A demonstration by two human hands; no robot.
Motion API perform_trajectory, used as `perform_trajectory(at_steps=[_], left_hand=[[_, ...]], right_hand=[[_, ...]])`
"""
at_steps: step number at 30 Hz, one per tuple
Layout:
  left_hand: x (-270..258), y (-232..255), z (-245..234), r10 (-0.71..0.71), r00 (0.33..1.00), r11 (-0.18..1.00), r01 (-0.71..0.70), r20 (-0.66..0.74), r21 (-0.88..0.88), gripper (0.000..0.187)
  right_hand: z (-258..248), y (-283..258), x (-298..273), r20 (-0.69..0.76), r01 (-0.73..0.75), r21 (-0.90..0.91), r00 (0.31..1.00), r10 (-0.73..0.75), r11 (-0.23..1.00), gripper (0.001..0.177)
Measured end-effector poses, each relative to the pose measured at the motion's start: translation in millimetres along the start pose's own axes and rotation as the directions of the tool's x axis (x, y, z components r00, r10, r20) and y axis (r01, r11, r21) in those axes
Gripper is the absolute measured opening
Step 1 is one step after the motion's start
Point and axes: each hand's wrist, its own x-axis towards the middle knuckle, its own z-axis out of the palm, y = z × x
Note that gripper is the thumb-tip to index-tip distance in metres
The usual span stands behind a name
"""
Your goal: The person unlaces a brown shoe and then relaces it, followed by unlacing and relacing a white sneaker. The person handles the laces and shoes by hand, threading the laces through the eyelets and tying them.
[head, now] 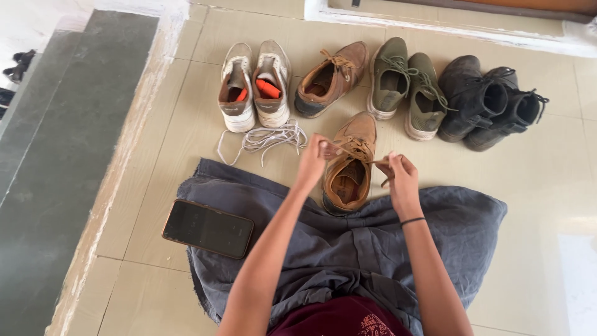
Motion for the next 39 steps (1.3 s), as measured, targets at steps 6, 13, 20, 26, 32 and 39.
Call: perform_trajectory(at_steps=[6,13,20,26,32,39], left_hand=[[7,8,37,-0.068,0.994,0.684,0.112,0.09,-0.721,0.022],[31,5,42,0.076,0.947,0.872,0.088,0.312,-0.481,0.033],[41,15,28,0.127,0.893,0.916,0.062,0.432,-0.397,0.028],[57,25,27,0.05,0.877,0.994,0.001,0.477,-0.107,0.044],[51,21,38,0.008,0.927,0.995,0.03,0.374,-0.094,0.023],[33,17,45,0.018,0.966,0.974,0.042,0.258,-0.223,0.016]], right_hand=[[51,-4,10,-0.001,-0.006,0.395,1.0,0.007,0.919,0.023],[46,5,19,0.108,0.05,0.173,0.992,-0.07,0.984,0.024],[49,6,22,0.015,0.064,0.061,0.998,-0.065,0.996,0.022],[53,1,20,0.122,0.124,-0.082,0.986,-0.114,0.989,0.009],[54,-7,15,0.038,0.13,-0.07,0.991,-0.127,0.989,0.009],[54,2,5,0.069,0.091,0.001,0.994,-0.09,0.996,0.013]])
